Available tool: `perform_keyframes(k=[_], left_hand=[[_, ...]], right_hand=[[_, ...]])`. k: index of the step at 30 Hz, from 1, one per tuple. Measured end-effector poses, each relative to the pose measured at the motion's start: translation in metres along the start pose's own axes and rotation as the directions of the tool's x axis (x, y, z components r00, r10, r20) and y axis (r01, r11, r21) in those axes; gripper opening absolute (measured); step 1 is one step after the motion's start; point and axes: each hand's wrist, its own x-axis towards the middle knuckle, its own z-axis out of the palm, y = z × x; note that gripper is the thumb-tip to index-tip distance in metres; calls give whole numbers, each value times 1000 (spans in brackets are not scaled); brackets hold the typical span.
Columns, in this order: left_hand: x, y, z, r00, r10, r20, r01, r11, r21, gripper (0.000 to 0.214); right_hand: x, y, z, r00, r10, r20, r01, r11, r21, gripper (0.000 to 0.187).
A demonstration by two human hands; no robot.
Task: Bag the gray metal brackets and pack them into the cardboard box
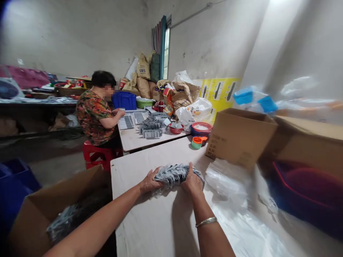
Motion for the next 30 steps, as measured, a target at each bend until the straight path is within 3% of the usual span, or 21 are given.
perform_keyframes(k=[7, 11, 16, 21, 27, 30], left_hand=[[5, -15, 15, 999, 33, -35, -35, 998, -51, 77], [6, -15, 19, 998, 40, -42, -42, 998, -45, 77], [0, -18, 19, 996, 87, -26, -88, 993, -74, 77], [-28, -22, 18, 987, 161, -15, -162, 974, -156, 71], [-52, -21, 23, 977, 211, -29, -213, 955, -205, 61], [-51, -22, 27, 976, 189, -113, -207, 960, -186, 64]], right_hand=[[27, 7, -3, 988, 9, 151, -17, 998, 53, 104], [27, 5, -4, 982, 13, 189, -36, 993, 116, 106], [4, 5, -1, 980, -22, 198, -11, 986, 164, 99], [-27, 14, 6, 974, -79, 212, 25, 969, 246, 96], [-53, 9, 11, 959, 33, 281, -150, 901, 407, 85], [-61, 1, 18, 987, 78, 141, -117, 950, 290, 78]])
